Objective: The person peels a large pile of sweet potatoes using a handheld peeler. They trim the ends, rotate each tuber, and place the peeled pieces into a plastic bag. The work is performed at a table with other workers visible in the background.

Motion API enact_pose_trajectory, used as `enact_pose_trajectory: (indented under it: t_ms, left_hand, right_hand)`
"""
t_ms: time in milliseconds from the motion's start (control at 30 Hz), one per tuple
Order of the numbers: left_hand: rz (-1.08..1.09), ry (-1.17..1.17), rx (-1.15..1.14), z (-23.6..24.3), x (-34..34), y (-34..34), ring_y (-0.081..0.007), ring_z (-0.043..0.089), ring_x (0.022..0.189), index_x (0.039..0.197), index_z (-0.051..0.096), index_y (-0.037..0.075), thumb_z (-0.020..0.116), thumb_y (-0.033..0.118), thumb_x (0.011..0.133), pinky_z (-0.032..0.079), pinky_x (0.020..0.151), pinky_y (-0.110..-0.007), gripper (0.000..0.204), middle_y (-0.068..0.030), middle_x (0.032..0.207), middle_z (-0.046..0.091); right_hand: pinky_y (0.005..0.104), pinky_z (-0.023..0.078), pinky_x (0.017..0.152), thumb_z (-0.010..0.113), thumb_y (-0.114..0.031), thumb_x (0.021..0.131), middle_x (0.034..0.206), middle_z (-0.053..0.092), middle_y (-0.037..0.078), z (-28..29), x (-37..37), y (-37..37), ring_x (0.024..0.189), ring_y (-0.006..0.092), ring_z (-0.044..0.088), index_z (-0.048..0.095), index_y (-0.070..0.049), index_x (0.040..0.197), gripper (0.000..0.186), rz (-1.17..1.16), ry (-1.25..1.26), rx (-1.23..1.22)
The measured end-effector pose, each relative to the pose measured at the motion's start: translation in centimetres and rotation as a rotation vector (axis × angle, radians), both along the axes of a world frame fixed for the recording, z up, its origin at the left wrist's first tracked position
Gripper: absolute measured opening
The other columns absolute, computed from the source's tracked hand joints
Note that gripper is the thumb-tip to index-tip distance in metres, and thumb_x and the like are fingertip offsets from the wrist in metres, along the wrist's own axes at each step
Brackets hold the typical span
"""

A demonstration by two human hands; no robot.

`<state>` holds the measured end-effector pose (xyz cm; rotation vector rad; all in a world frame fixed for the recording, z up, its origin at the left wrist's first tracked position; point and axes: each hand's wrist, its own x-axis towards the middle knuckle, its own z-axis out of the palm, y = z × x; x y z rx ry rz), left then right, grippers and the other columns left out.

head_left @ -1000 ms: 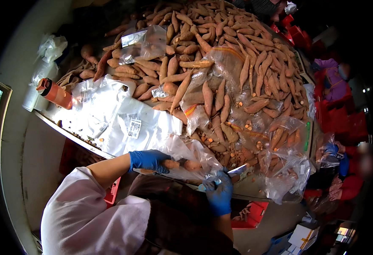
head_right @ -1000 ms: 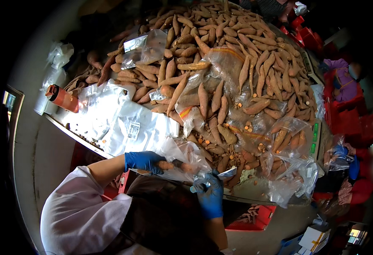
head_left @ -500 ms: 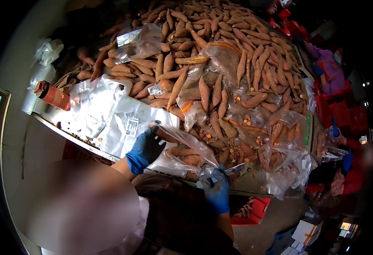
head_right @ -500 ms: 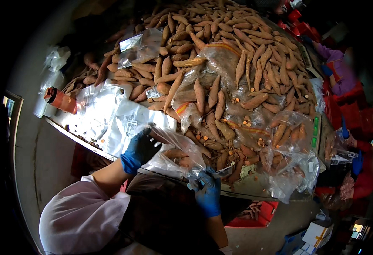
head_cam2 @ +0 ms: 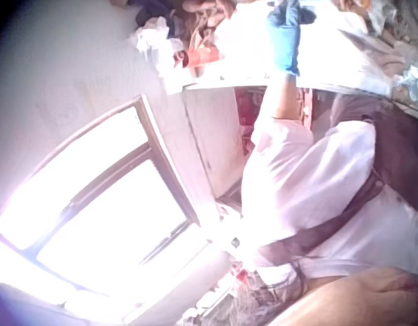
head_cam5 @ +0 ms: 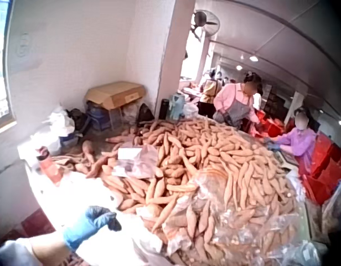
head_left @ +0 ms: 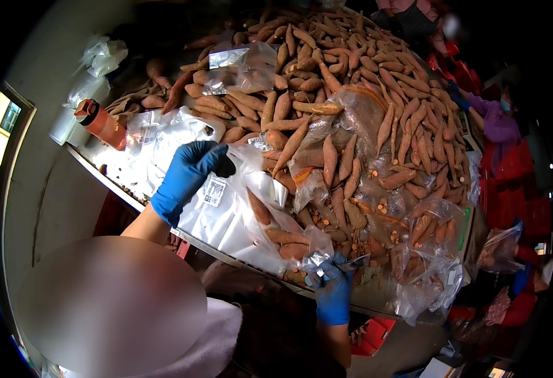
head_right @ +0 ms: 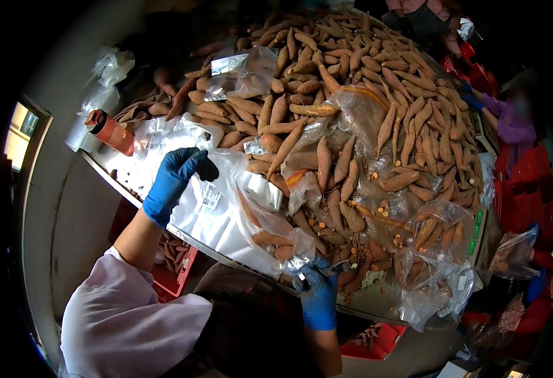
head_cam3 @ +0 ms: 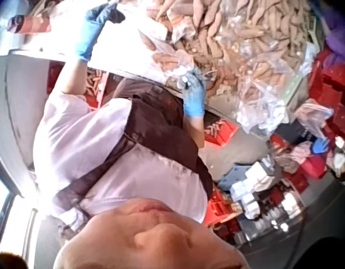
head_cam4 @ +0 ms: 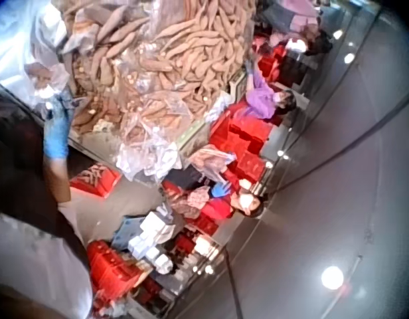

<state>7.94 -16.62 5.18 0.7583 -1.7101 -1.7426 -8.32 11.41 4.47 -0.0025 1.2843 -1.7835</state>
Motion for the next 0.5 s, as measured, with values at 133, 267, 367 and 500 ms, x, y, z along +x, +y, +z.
enact_pose_trajectory:
  t_ms: [133,267,367,500]
  left_hand:
    - [0.187,0.013,-0.085,-1.3,-2.3,-4.9,-0.011,0.058,0.067,0.096,0.06,-0.003,0.051,0.019,0.092,0.045,0.061,-0.025,0.024,-0.0075,0.077,0.064]
    - [0.313,-0.19,-0.281,-7.3,-5.5,-12.0,-0.0219,0.062,0.072,0.091,0.062,0.0,0.056,0.015,0.086,0.048,0.067,-0.03,0.016,-0.0124,0.082,0.065]
    - [0.265,-0.658,-0.836,-12.0,-9.1,-16.1,-0.0313,0.061,0.085,0.09,0.063,0.006,0.064,0.02,0.072,0.048,0.074,-0.041,0.023,-0.0155,0.09,0.063]
    - [0.246,-0.931,-1.141,-11.6,-12.7,-15.9,-0.0322,0.055,0.1,0.098,0.063,0.011,0.066,0.025,0.068,0.043,0.081,-0.044,0.034,-0.0127,0.105,0.06]
  right_hand:
    - [0.0232,0.043,0.056,0.055,0.002,0.078,0.079,0.049,0.002,-1.4,0.5,1.5,0.068,0.0102,0.049,0.055,-0.003,0.082,0.006,0.096,0.087,0.158]
    - [0.0213,0.04,0.056,0.058,-0.004,0.08,0.07,0.054,-0.001,0.0,0.9,2.4,0.06,0.0069,0.048,0.06,-0.003,0.081,0.002,0.24,0.076,0.287]
    - [0.0223,0.041,0.063,0.06,-0.005,0.079,0.074,0.058,0.0,-1.0,0.5,3.1,0.066,0.0073,0.051,0.064,-0.001,0.085,0.008,0.26,0.168,0.289]
    - [0.0249,0.045,0.073,0.056,-0.004,0.077,0.081,0.06,0.003,-0.7,0.0,3.0,0.077,0.0118,0.057,0.06,-0.001,0.087,0.01,0.239,0.116,0.406]
